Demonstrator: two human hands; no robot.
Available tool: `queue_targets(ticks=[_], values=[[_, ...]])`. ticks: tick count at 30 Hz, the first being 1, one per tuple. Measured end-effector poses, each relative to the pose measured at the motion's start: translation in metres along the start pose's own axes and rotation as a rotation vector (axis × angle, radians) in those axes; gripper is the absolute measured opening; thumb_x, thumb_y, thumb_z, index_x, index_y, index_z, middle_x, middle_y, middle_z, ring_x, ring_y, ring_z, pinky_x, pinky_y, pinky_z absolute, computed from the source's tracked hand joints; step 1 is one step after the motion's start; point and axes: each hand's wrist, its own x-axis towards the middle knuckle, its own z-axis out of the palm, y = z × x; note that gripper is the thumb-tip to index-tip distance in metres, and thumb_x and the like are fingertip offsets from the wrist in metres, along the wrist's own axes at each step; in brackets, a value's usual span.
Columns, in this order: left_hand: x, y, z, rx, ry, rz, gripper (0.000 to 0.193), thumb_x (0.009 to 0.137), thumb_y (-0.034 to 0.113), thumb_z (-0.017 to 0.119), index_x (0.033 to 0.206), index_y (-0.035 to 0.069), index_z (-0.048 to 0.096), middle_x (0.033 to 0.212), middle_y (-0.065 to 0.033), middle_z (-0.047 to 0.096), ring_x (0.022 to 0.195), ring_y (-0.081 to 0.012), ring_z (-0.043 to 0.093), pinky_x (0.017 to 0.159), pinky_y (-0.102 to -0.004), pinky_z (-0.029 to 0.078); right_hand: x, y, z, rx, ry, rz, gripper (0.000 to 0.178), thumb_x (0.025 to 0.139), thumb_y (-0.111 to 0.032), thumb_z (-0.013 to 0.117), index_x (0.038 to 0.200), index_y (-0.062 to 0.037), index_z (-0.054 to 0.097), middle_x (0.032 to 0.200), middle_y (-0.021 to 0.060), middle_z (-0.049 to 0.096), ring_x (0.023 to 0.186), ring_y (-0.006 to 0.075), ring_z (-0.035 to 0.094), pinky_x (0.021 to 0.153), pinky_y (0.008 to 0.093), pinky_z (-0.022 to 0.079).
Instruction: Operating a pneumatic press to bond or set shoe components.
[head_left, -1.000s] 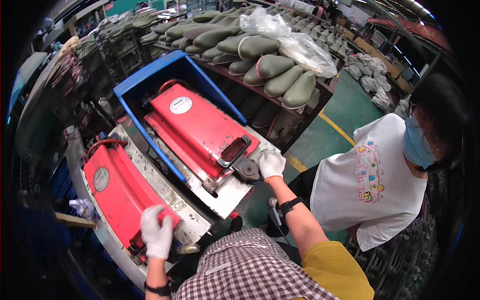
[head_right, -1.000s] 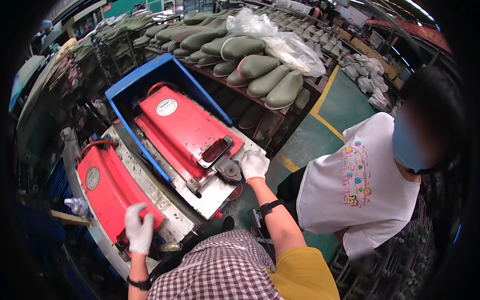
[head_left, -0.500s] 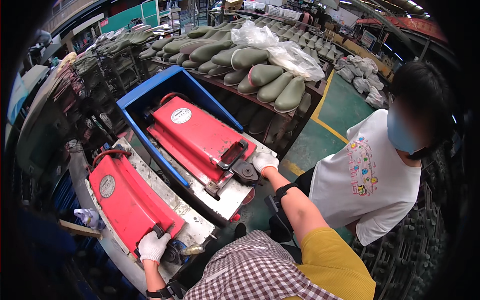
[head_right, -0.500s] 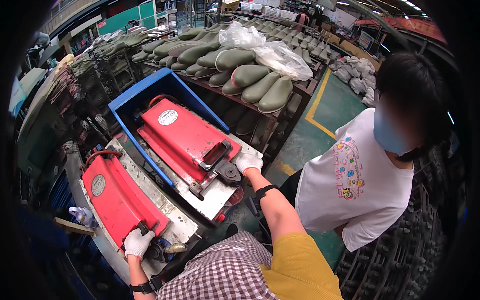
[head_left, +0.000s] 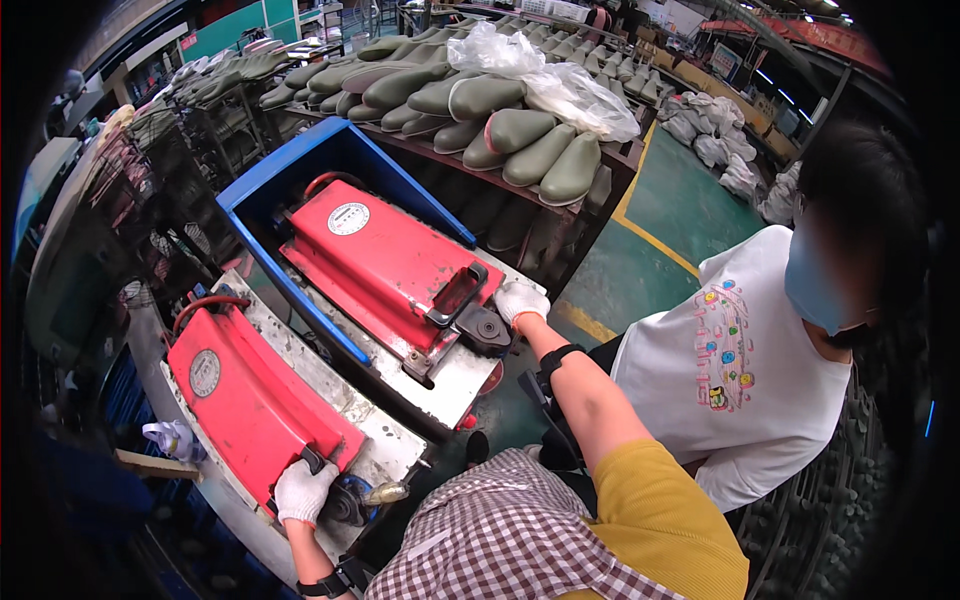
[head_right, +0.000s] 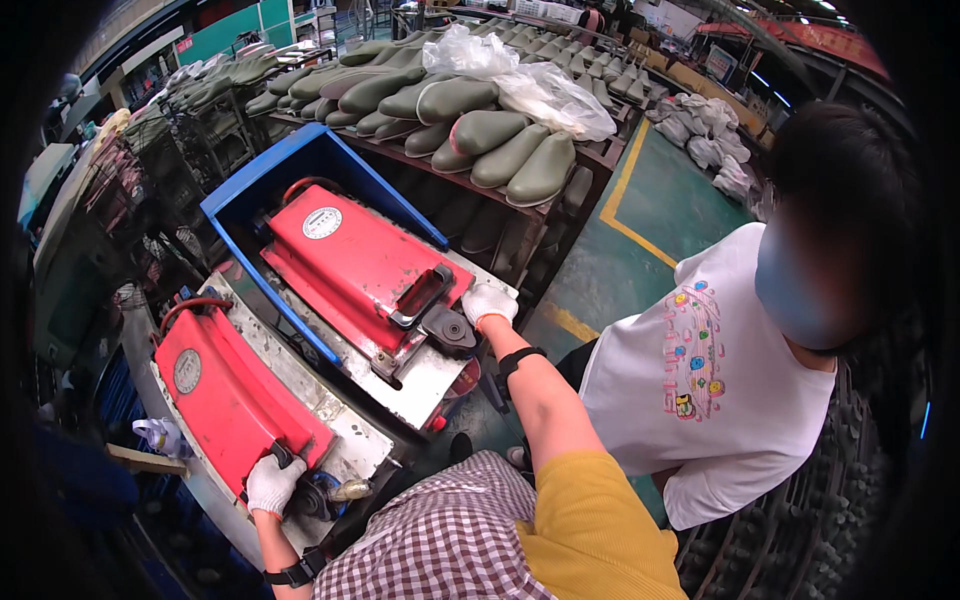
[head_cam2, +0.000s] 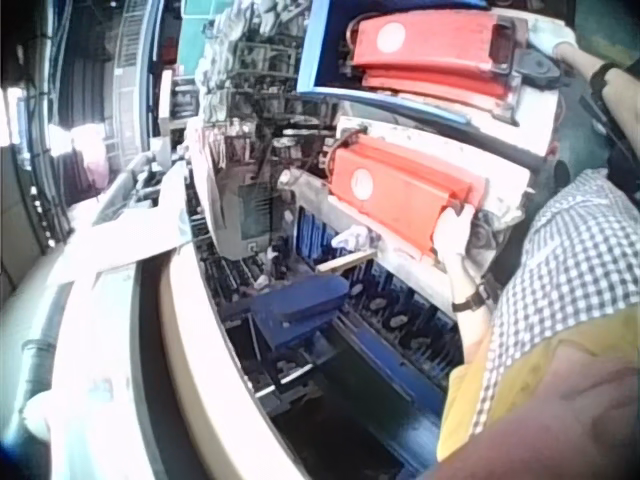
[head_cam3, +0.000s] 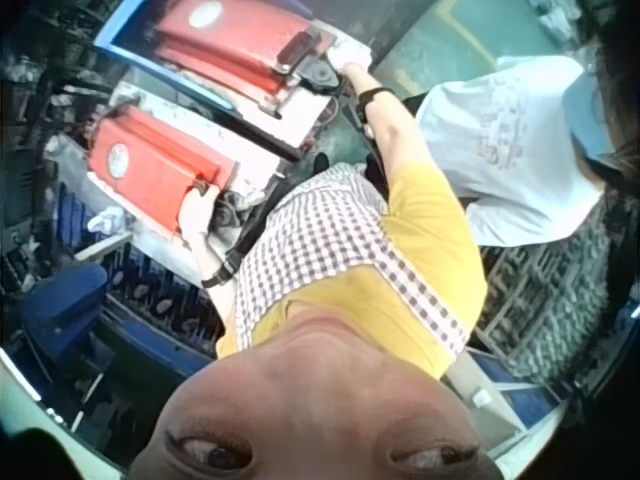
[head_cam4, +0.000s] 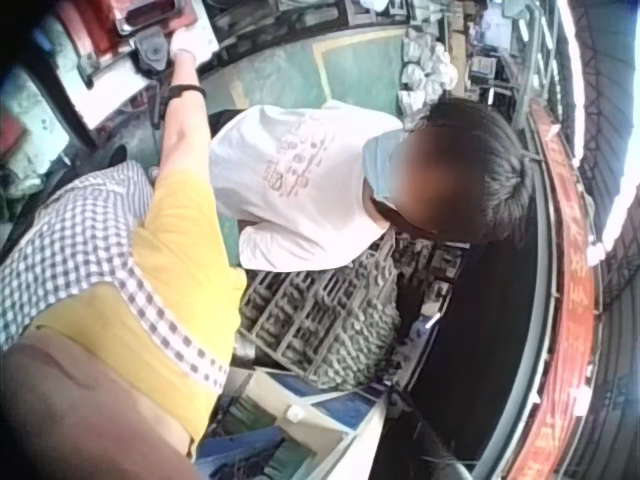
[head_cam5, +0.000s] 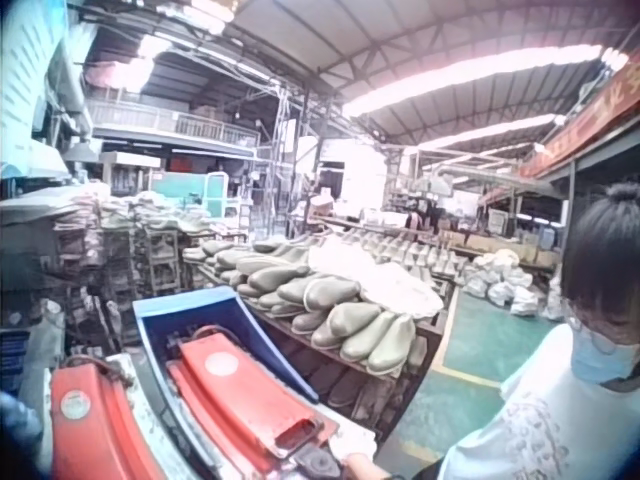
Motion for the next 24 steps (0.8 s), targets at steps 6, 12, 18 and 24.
queue_targets(ticks=[6, 12, 18, 24], values=[[0.003, -0.004, 0.002, -0.012, 0.035, 0.052, 0.046, 0.083, 0.05, 0.074, 0.095, 0.006, 0.077, 0.094, -0.0254, 0.074, 0.094, -0.0431, 0.071, 0.083, -0.0502, 0.055, 0.004, -0.005, 0.0, 0.003, 0.038, 0.027, 0.05, 0.097, -0.043, 0.044, 0.12, -0.0148, 0.078, 0.129, 0.0121, 0.073, 0.121, 0.034, 0.069, 0.102, 0.0447, 0.055], [-0.001, 0.0, 0.006, 0.07, 0.091, 0.031, 0.045, 0.082, 0.05, 0.074, 0.091, 0.007, 0.076, 0.093, -0.0246, 0.074, 0.093, -0.0431, 0.072, 0.082, -0.0513, 0.056, 0.007, -0.003, 0.002, 0.003, 0.058, 0.025, 0.049, 0.096, -0.046, 0.046, 0.12, -0.0164, 0.078, 0.128, 0.0121, 0.073, 0.12, 0.0335, 0.07, 0.1, 0.0447, 0.056], [-0.001, 0.002, 0.005, 0.107, 0.123, 0.035, 0.044, 0.081, 0.051, 0.074, 0.091, 0.009, 0.076, 0.092, -0.0233, 0.074, 0.092, -0.0424, 0.072, 0.081, -0.0515, 0.056, 0.008, 0.0, 0.0, 0.014, 0.063, 0.004, 0.049, 0.097, -0.048, 0.047, 0.121, -0.0198, 0.078, 0.128, 0.0103, 0.074, 0.119, 0.0328, 0.071, 0.098, 0.0461, 0.057], [-0.005, 0.014, 0.0, 0.115, 0.113, 0.021, 0.041, 0.083, 0.05, 0.072, 0.091, 0.01, 0.076, 0.091, -0.0219, 0.074, 0.091, -0.0422, 0.072, 0.08, -0.0514, 0.056, 0.005, -0.005, -0.002, -0.009, 0.041, 0.013, 0.046, 0.096, -0.044, 0.047, 0.123, -0.021, 0.077, 0.13, 0.0093, 0.073, 0.121, 0.0318, 0.07, 0.101, 0.045, 0.056]])
